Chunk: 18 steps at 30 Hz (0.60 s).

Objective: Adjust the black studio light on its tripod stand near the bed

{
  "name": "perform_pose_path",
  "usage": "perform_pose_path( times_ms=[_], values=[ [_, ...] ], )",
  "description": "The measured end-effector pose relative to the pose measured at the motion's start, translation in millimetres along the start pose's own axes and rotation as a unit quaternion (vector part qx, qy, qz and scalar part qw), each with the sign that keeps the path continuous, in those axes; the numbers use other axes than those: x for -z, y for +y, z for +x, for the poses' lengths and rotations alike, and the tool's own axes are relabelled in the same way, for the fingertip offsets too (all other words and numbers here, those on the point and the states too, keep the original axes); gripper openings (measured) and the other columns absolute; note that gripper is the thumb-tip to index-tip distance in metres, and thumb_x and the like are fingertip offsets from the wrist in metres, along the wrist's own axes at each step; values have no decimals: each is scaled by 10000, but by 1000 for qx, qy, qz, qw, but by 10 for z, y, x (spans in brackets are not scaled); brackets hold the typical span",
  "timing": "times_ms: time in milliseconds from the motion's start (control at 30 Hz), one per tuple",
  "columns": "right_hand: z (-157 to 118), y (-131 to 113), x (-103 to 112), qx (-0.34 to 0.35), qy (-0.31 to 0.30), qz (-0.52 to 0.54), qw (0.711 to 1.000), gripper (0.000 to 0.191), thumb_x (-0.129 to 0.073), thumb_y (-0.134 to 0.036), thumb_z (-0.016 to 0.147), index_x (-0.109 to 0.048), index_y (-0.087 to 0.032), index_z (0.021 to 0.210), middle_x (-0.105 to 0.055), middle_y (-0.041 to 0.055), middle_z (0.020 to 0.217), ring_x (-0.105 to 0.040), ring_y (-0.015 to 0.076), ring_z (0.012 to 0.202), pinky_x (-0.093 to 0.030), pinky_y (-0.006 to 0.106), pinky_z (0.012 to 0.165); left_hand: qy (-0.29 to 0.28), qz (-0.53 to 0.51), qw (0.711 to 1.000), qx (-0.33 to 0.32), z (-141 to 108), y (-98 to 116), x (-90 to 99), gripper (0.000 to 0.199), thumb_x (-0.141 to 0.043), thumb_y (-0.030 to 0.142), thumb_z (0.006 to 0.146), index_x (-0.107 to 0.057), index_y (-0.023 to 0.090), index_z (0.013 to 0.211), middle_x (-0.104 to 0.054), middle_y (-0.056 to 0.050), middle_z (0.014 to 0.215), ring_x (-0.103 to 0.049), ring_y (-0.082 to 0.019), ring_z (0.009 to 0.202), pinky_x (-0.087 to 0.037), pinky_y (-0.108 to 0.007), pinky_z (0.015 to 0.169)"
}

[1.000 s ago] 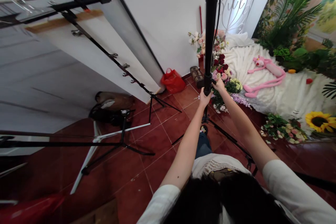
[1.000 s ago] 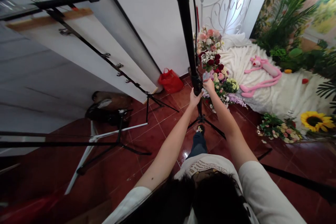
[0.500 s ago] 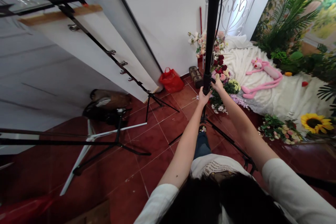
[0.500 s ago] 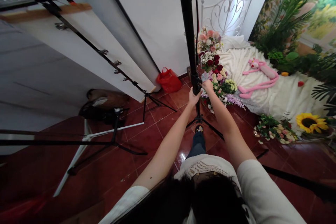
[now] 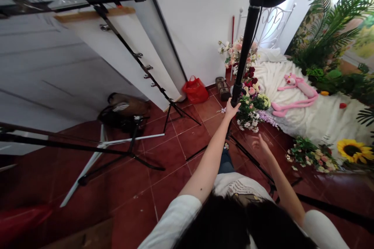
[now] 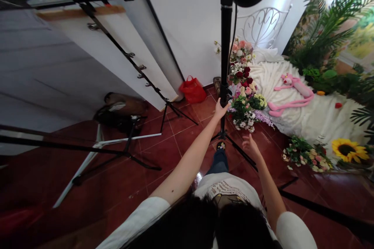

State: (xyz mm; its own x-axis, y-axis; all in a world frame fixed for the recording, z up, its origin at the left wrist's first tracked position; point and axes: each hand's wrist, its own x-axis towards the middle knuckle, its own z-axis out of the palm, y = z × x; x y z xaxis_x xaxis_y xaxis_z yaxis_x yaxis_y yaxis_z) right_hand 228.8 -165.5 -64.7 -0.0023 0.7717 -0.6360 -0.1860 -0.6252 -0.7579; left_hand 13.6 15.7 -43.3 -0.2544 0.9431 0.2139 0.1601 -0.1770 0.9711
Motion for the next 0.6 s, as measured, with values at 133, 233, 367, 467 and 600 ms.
perform_pose_path(
  times_ms=[133,233,367,467,600],
  values=[
    [-418,525,607,2,93,101,990,421,-550,-610,887,-672,-218,976,-686,6,644,-664,139,587,-547,249,635,9,72,997,26,-106,117,30,457,-694,399,829,-526,184,1196,-708,-102,1081,-682,-241,1059,-532,-377,949],
    [-732,728,976,24,172,166,971,450,-552,-638,856,-674,-225,987,-680,-15,652,-649,123,562,-552,254,635,12,160,986,50,-259,201,65,506,-604,456,892,-463,193,1301,-693,-143,1175,-675,-278,1112,-528,-389,951],
    [-1139,775,1283,99,224,226,943,454,-584,-652,835,-681,-233,982,-660,-30,629,-597,99,503,-544,231,591,44,270,958,81,-571,192,27,488,-472,297,949,-388,131,1400,-568,-228,1382,-570,-302,1293,-467,-396,1047],
    [-1436,733,1360,154,248,272,917,447,-594,-671,826,-686,-249,940,-650,-30,617,-608,101,523,-548,215,581,29,315,930,186,-897,121,-133,548,-486,204,909,-359,45,1418,-481,-315,1424,-513,-350,1345,-446,-428,1049],
    [-1828,788,1362,212,280,300,887,464,-593,-687,827,-696,-245,926,-653,-16,619,-616,114,532,-551,218,563,-142,303,911,241,-1411,122,-645,368,-559,196,867,-547,50,1204,-611,-313,1240,-626,-363,1188,-485,-433,943]
  ],
)
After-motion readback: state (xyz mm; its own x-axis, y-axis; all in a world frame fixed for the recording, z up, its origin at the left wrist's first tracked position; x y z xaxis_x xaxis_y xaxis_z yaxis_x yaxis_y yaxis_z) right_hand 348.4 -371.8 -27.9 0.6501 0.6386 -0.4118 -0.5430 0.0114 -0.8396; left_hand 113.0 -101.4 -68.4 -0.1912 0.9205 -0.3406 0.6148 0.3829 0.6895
